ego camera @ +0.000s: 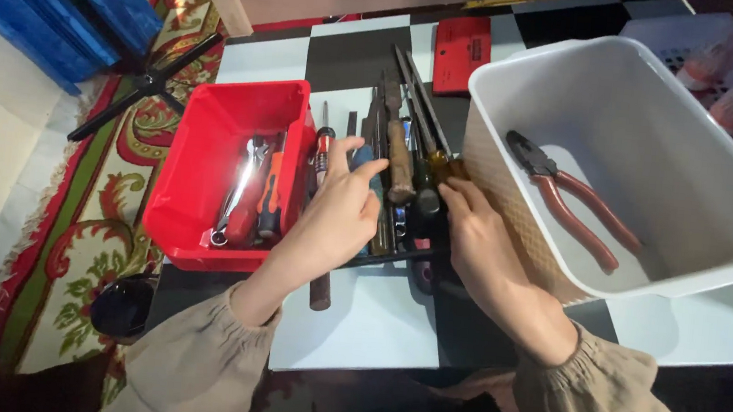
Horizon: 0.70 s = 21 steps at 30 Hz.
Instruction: Organize various tools into containers and tidy up the workspace.
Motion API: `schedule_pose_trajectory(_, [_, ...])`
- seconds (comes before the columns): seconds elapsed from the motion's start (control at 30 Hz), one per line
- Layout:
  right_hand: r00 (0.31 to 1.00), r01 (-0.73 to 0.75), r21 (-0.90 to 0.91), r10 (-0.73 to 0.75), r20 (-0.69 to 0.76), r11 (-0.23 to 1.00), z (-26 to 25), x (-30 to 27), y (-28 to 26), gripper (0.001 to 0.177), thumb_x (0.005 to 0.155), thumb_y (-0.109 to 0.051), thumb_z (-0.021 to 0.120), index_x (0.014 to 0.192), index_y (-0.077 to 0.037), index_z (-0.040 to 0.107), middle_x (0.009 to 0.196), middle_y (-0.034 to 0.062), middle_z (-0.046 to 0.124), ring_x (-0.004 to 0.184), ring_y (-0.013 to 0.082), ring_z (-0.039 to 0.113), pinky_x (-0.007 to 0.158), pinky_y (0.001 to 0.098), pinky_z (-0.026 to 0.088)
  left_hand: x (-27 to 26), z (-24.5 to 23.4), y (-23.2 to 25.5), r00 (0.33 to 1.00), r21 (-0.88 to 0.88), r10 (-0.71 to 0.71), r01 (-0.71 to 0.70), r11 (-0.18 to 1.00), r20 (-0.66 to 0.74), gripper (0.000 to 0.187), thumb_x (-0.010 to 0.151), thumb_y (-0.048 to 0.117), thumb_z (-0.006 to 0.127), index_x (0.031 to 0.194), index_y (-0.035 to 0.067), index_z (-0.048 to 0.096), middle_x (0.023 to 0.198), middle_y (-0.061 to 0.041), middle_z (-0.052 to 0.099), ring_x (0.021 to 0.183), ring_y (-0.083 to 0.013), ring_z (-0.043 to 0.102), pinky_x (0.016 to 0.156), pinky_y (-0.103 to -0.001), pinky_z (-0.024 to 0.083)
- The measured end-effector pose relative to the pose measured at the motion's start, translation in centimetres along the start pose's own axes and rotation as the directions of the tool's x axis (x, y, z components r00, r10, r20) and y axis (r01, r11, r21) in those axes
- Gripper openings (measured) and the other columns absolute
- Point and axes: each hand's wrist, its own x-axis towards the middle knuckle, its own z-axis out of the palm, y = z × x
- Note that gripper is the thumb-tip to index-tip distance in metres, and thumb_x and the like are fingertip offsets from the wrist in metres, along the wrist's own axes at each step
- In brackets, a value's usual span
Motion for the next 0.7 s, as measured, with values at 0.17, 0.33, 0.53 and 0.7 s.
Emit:
schedule_pose_trajectory(0.17, [1.0,-0.024,0.003,0.024,0.017,1.0,0.0,0.1,0.2,0.047,0.084,0.005,0.064,0.13,0.011,0.058,0.125,0.0319,0.063,0.106,0.0469,0.066,0.091,0.0465,0.055,0.0,0.3,-0.5,0.997,0.097,0.064,-0.069,0.993,0.053,0.05,0.077,-0.008,0.059,0.126,-0.018,0.053,0.14,-0.04,0.028,0.128,-0.0543,0.042,0.105,-0.049,0.042])
schedule_pose_trajectory(0.33, [0.983,-0.154,-0.007,0.154,0.098,0.988,-0.2,0.0,-0.1,0.051,0.086,0.002,0.066,0.136,0.009,0.055,0.111,0.0319,0.068,0.095,0.0468,0.069,0.083,0.0482,0.056,0.4,0.6,-0.6,0.989,0.204,0.133,-0.144,0.968,0.067,0.038,0.076,-0.008,0.059,0.111,-0.02,0.055,0.127,-0.046,0.034,0.133,-0.0635,0.03,0.11,-0.055,0.035])
schedule_pose_trajectory(0.53, [0.996,-0.071,-0.009,0.072,0.048,0.997,1.1,-0.7,1.0,0.052,0.086,0.001,0.064,0.137,0.008,0.055,0.114,0.034,0.068,0.095,0.047,0.07,0.082,0.0476,0.058,1.0,0.2,0.3,0.996,0.269,0.055,-0.071,0.96,0.067,0.027,0.081,-0.002,0.059,0.102,-0.019,0.058,0.119,-0.048,0.041,0.116,-0.0643,0.044,0.1,-0.059,0.043])
schedule_pose_trajectory(0.7, [0.999,-0.017,-0.122,0.023,0.043,0.992,1.1,-0.9,0.9,0.051,0.086,-0.003,0.065,0.135,0.01,0.055,0.121,0.0343,0.065,0.108,0.0449,0.067,0.092,0.0459,0.055,1.0,0.4,1.6,0.991,0.451,-0.121,0.082,0.889,0.059,0.031,0.095,0.016,0.059,0.106,-0.012,0.061,0.122,-0.035,0.05,0.096,-0.0532,0.064,0.074,-0.05,0.059])
